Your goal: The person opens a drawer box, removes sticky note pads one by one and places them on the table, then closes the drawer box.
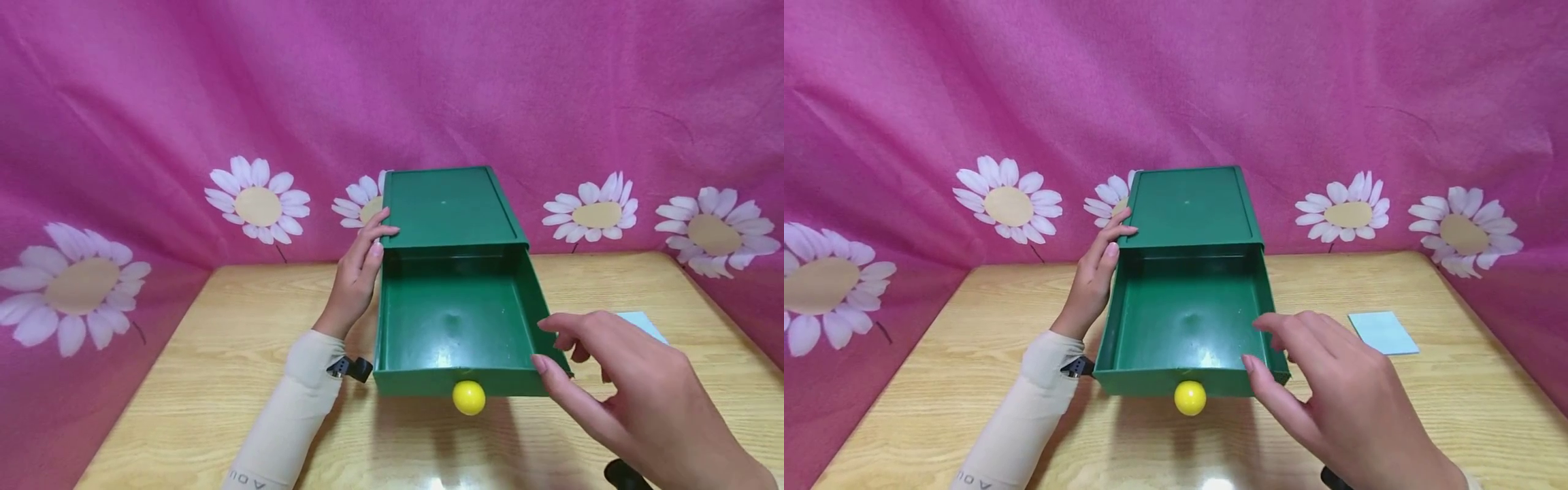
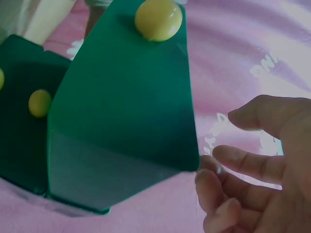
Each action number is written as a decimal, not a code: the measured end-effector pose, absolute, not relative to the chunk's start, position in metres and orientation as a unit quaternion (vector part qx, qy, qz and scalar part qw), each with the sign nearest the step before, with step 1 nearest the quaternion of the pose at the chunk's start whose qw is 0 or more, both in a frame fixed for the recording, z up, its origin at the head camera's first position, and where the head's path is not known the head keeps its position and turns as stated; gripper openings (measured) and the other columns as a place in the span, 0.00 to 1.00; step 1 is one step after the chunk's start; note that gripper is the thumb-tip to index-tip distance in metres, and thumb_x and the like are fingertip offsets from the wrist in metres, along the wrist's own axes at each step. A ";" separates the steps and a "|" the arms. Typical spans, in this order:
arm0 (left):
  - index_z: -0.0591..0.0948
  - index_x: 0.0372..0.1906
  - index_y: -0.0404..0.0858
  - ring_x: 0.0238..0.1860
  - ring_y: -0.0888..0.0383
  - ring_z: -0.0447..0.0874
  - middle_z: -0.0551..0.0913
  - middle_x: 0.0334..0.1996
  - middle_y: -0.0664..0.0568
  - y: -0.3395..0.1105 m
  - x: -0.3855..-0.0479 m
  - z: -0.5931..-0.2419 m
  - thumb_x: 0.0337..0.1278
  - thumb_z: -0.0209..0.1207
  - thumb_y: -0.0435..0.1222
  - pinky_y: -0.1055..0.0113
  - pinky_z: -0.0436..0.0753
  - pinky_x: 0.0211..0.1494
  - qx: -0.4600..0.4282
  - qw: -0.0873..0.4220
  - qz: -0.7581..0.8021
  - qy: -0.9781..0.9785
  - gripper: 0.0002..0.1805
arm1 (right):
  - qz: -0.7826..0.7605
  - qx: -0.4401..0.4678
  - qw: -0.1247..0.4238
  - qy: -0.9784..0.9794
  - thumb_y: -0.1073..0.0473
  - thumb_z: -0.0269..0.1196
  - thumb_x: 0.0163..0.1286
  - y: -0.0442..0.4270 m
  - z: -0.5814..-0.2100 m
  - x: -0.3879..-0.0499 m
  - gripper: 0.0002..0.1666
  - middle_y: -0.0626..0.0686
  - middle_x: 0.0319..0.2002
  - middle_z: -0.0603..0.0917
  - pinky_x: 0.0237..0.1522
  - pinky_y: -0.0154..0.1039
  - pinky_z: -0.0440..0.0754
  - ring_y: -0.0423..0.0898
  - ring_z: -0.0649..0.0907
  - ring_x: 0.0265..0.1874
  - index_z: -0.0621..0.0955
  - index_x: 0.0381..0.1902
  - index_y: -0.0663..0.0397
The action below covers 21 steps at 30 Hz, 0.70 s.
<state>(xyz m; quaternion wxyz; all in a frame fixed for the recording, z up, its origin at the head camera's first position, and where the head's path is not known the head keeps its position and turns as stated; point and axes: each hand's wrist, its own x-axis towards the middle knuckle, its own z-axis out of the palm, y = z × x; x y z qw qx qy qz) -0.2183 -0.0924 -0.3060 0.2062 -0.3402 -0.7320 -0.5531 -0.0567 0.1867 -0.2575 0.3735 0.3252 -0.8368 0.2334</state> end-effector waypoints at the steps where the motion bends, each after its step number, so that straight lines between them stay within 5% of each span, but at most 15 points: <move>1: 0.71 0.60 0.31 0.73 0.51 0.55 0.61 0.71 0.40 -0.092 -0.219 -0.307 0.72 0.39 0.30 0.53 0.64 0.70 -0.341 0.207 -0.554 -0.731 0.18 | 0.237 0.333 0.371 -0.834 0.46 0.64 0.64 0.185 -0.258 -0.056 0.20 0.38 0.32 0.79 0.26 0.22 0.70 0.33 0.74 0.32 0.83 0.43 0.56; 7: 0.71 0.61 0.33 0.73 0.53 0.55 0.61 0.72 0.43 -0.091 -0.223 -0.312 0.73 0.39 0.32 0.55 0.64 0.70 -0.341 0.208 -0.555 -0.730 0.18 | 0.255 0.389 0.333 -0.820 0.51 0.67 0.62 0.177 -0.262 -0.051 0.18 0.34 0.30 0.75 0.27 0.18 0.73 0.28 0.72 0.28 0.82 0.45 0.55; 15: 0.71 0.60 0.31 0.73 0.51 0.55 0.61 0.71 0.40 -0.089 -0.218 -0.306 0.71 0.39 0.30 0.53 0.64 0.70 -0.341 0.208 -0.555 -0.730 0.18 | 0.252 0.416 0.302 -0.820 0.45 0.54 0.71 0.165 -0.267 -0.048 0.18 0.32 0.28 0.79 0.20 0.15 0.67 0.24 0.73 0.24 0.81 0.43 0.51; 21: 0.71 0.60 0.31 0.73 0.51 0.55 0.61 0.71 0.40 -0.092 -0.219 -0.305 0.71 0.39 0.29 0.53 0.63 0.71 -0.339 0.211 -0.552 -0.732 0.18 | 0.261 0.403 0.250 -0.841 0.52 0.66 0.63 0.163 -0.270 -0.043 0.15 0.30 0.32 0.82 0.20 0.14 0.66 0.19 0.70 0.22 0.80 0.47 0.46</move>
